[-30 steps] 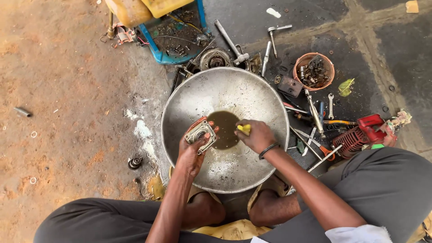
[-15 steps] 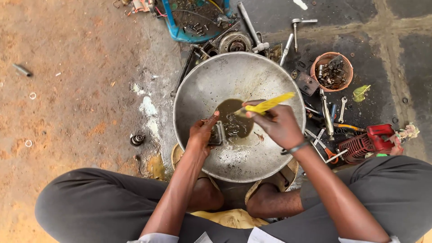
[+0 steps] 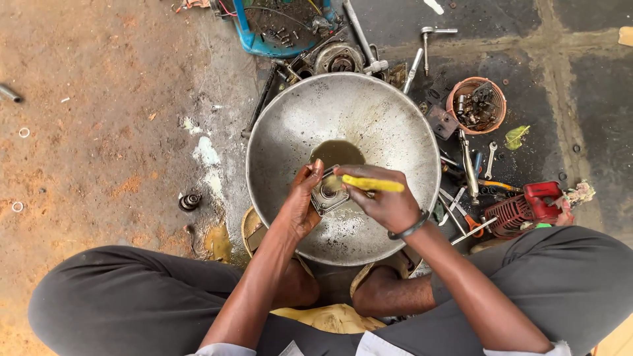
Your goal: Cleaning a carburetor component in a basin with fluid using a brush.
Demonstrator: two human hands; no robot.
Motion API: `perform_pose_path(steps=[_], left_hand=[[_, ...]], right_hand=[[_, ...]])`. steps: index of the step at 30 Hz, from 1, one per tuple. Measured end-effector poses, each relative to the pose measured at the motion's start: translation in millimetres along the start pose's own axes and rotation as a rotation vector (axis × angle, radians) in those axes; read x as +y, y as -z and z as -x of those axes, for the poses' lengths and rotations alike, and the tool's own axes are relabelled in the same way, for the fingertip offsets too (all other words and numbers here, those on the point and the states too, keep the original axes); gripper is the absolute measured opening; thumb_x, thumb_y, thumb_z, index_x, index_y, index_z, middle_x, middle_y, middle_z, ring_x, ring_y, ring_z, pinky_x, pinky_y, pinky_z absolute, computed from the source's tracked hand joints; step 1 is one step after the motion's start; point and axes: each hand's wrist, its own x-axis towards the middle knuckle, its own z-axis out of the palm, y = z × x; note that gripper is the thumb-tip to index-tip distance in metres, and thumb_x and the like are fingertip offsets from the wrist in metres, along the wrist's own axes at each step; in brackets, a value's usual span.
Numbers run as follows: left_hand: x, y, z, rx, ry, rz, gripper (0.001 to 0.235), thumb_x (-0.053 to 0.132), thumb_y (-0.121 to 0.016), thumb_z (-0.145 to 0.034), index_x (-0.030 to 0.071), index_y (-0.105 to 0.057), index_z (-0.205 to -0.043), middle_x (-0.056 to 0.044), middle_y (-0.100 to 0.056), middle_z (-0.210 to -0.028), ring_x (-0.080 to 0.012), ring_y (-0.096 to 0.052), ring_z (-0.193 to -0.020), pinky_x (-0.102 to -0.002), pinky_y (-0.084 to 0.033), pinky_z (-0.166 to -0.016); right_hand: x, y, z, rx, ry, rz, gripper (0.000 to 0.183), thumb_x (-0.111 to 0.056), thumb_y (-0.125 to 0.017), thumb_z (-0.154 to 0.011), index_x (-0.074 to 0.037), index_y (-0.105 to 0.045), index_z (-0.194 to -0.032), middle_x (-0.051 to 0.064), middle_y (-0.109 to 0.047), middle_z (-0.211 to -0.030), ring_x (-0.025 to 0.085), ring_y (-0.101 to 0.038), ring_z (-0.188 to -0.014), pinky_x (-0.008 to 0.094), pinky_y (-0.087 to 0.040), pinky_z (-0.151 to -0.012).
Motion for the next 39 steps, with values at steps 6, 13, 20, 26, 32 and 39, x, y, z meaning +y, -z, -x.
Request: perform_pose_path(steps=[6, 13, 20, 26, 32, 39], left_hand=[[8, -8, 12, -0.381, -0.227, 0.133, 0.085, 0.064, -0.065, -0.082, 0.020, -0.041, -0.150, -0.015, -0.056, -0.145, -0.0285, -0.065, -0.125, -0.044, -0.062, -0.098], [-3, -9, 0, -0.178, -0.085, 0.069, 0.089, 0.083, -0.040, -0.082, 0.009, -0.062, -0.126, -0.020, -0.070, -0.118, -0.0286, -0.074, -0.103, -0.046, -0.065, -0.086], [-2, 0, -10, -0.182, -0.189, 0.086, 0.084, 0.080, -0.036, -0.087, 0.005, -0.069, -0.104, -0.014, -0.075, -0.090, -0.0240, -0.073, -0.081, -0.036, -0.063, -0.076], [-6, -5, -15, -0.226, -0.210, 0.073, 0.078, 0.076, -0.040, -0.093, 0.005, -0.069, -0.102, -0.012, -0.072, -0.083, -0.0212, -0.071, -0.074, -0.035, -0.061, -0.070], [-4, 0, -11, -0.003, -0.101, 0.043, 0.068, 0.070, -0.044, -0.092, 0.007, -0.069, -0.102, -0.011, -0.073, -0.081, -0.0213, -0.072, -0.070, -0.035, -0.061, -0.064], [-4, -15, 6, 0.011, -0.066, 0.018, 0.059, 0.066, -0.048, -0.095, 0.011, -0.066, -0.104, -0.007, -0.069, -0.084, -0.0178, -0.067, -0.077, -0.033, -0.054, -0.069]], right_hand=[[8, 9, -6, 0.004, 0.145, 0.189, 0.034, -0.008, -0.079, -0.083, -0.012, -0.076, -0.117, 0.013, -0.078, -0.108, 0.021, -0.075, -0.093, 0.033, -0.060, -0.079], [10, -23, 6, -0.037, -0.167, -0.114, 0.028, -0.008, -0.077, -0.087, -0.015, -0.077, -0.114, 0.008, -0.080, -0.105, 0.016, -0.078, -0.090, 0.031, -0.063, -0.080], [8, -19, 8, -0.232, -0.066, -0.092, 0.026, -0.009, -0.079, -0.082, -0.015, -0.078, -0.107, 0.005, -0.081, -0.099, 0.016, -0.078, -0.084, 0.030, -0.063, -0.076], [56, 28, -11, -0.258, -0.253, 0.366, 0.032, -0.010, -0.078, -0.085, -0.018, -0.076, -0.115, 0.010, -0.079, -0.098, 0.023, -0.077, -0.083, 0.033, -0.061, -0.077], [77, 114, 1, 0.011, -0.385, 0.333, 0.049, -0.015, -0.083, -0.082, -0.012, -0.067, -0.129, 0.017, -0.077, -0.099, 0.028, -0.076, -0.086, 0.037, -0.059, -0.075], [118, 255, 113, 0.383, -0.694, 0.225, 0.024, -0.005, -0.062, -0.102, 0.006, -0.071, -0.121, 0.016, -0.075, -0.095, 0.016, -0.071, -0.075, 0.030, -0.057, -0.064]])
